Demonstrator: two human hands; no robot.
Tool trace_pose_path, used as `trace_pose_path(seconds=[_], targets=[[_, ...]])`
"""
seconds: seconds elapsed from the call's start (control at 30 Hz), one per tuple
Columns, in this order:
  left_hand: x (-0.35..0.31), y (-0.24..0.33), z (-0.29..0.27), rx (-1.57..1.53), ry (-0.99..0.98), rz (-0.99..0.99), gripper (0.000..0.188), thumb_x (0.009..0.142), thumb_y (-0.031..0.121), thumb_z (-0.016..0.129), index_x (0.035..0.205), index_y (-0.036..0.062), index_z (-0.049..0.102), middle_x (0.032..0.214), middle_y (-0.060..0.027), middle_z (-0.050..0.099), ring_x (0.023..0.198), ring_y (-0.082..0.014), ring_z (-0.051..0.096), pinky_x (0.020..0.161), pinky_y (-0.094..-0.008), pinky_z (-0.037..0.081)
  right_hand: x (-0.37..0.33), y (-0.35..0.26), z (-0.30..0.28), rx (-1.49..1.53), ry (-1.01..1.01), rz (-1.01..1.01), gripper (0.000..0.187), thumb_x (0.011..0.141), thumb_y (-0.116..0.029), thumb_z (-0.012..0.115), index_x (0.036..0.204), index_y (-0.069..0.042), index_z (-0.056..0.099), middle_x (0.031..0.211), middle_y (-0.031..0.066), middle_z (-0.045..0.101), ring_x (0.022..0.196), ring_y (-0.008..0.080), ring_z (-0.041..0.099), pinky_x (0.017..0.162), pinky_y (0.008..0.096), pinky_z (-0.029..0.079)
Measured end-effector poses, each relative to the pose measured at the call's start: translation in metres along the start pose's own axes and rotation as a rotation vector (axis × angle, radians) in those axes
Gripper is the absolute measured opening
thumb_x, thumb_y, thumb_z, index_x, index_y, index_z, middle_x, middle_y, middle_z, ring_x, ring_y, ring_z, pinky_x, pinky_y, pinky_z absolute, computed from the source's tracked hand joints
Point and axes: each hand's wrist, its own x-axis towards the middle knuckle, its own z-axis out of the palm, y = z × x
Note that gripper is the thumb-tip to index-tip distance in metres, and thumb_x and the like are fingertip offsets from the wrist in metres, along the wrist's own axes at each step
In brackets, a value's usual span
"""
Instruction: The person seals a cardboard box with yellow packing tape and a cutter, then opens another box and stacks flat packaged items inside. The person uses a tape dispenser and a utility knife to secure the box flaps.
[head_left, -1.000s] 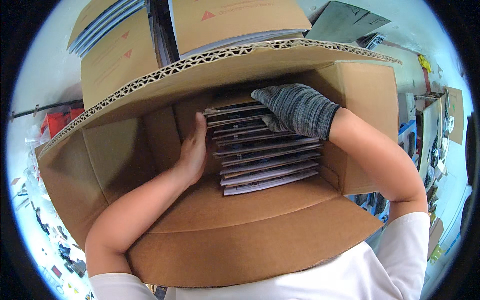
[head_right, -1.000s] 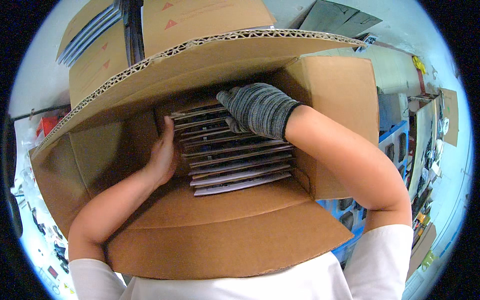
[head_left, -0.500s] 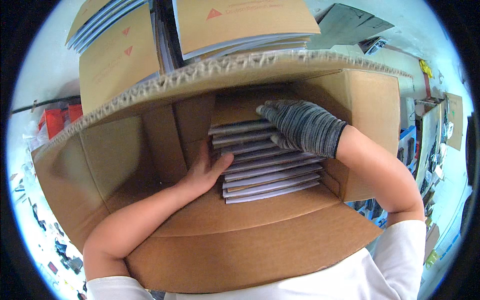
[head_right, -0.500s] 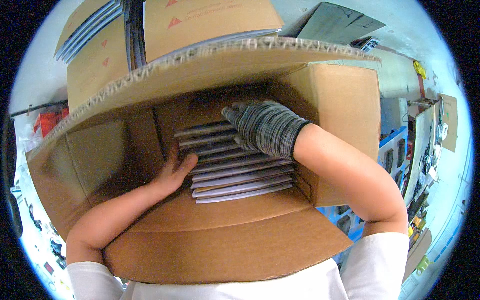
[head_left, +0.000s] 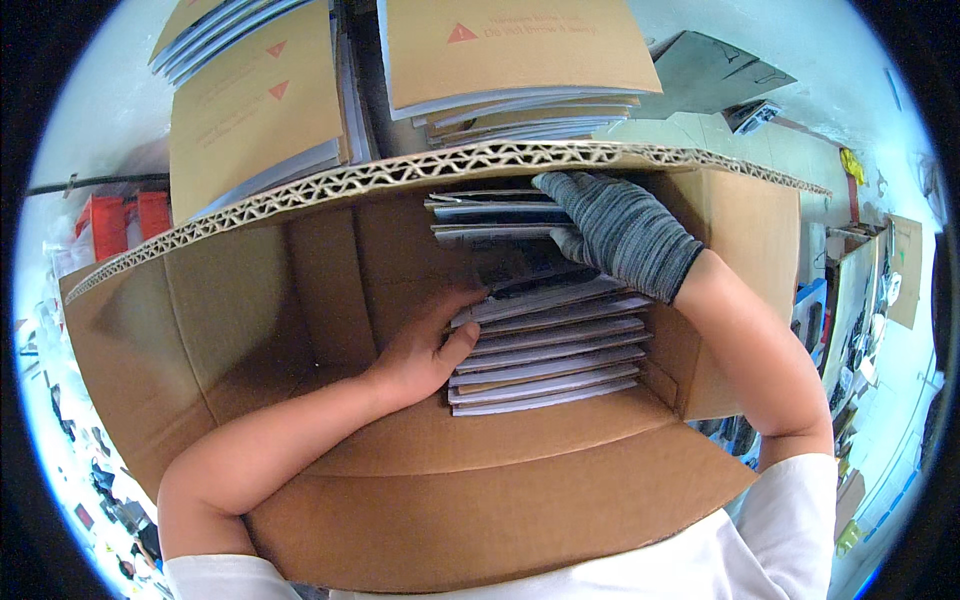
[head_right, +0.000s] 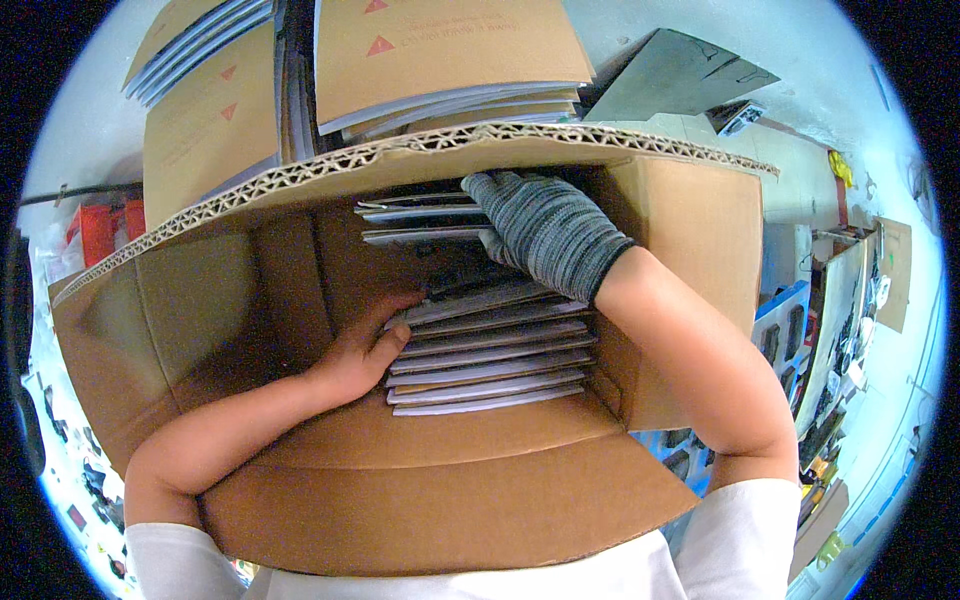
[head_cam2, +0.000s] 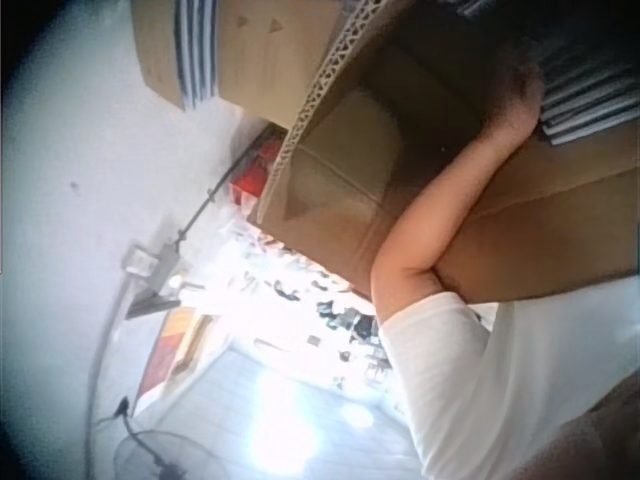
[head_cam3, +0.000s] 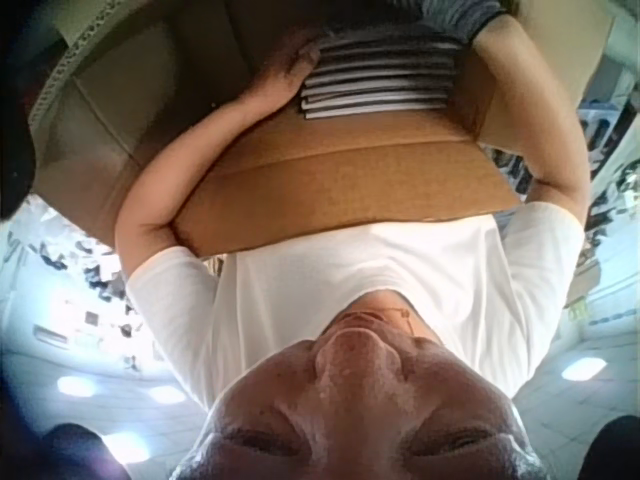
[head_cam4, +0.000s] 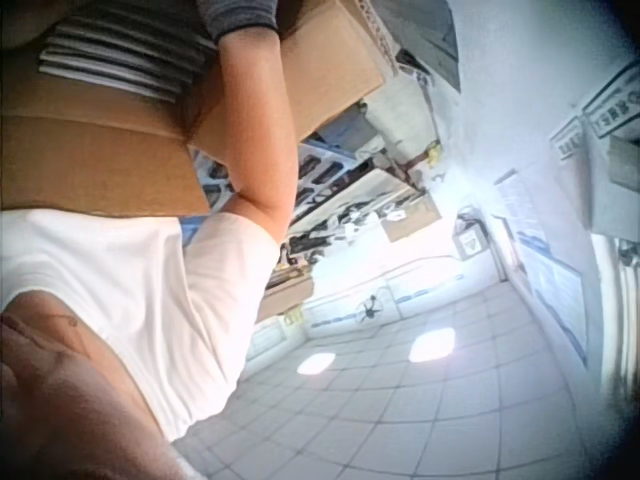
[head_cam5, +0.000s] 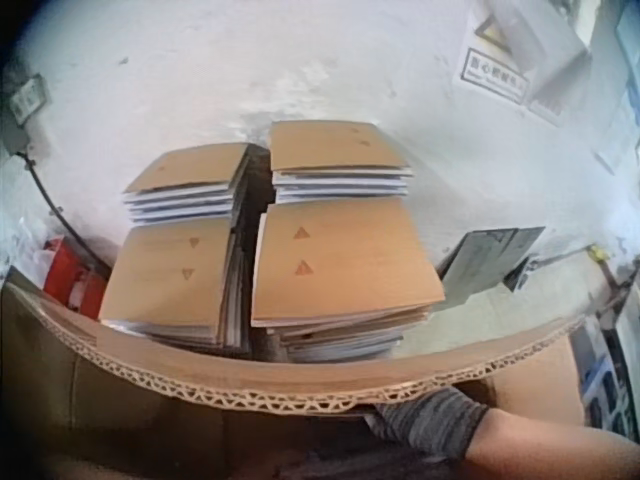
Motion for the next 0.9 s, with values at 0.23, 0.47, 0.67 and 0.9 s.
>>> trace_pose_path(seconds=[0.23,0.47,0.67,0.9], targets=[[-0.001,0.005,-0.001,0.099,-0.017,-0.120,0.045,0.095,0.031,0.048,0.135,0.0083,0.046,0.132,-0.0224,0.047,0.122,-0.0398,0.047,0.102,-0.0429,0.039,-0.001,0.005,0.004,-0.005,-0.111,0.045,0.055,0.086,-0.028,0.062,0.131,-0.002,0.048,0.120,0.0254,0.057,0.110,0.0388,0.056,0.098,0.0433,0.043],[0.006,0.013,-0.008,0.002,-0.067,-0.089,0.048,0.095,0.034,0.049,0.135,0.0080,0.045,0.131,-0.0243,0.048,0.122,-0.0399,0.047,0.102,-0.0422,0.040,0.010,-0.012,-0.024,-0.084,-0.420,0.076,0.052,0.087,-0.031,0.062,0.129,-0.004,0.052,0.102,0.0229,0.065,0.091,0.0368,0.064,0.083,0.0443,0.051],[0.000,0.015,-0.005,0.080,-0.057,-0.289,0.057,0.094,0.039,0.051,0.132,-0.0024,0.042,0.127,-0.0276,0.049,0.119,-0.0415,0.048,0.101,-0.0444,0.039,-0.008,-0.014,-0.008,-0.018,-0.367,-0.017,0.054,0.081,-0.029,0.069,0.128,-0.007,0.053,0.109,0.0179,0.065,0.096,0.0353,0.064,0.083,0.0422,0.052],[-0.011,0.028,0.007,-0.131,0.246,-0.320,0.065,0.093,0.040,0.058,0.124,-0.0123,0.034,0.120,-0.0301,0.051,0.113,-0.0352,0.053,0.099,-0.0407,0.039,-0.014,-0.002,-0.010,0.107,-0.378,-0.063,0.061,0.080,-0.031,0.070,0.130,-0.002,0.050,0.119,0.0214,0.060,0.107,0.0373,0.060,0.093,0.0414,0.048]])
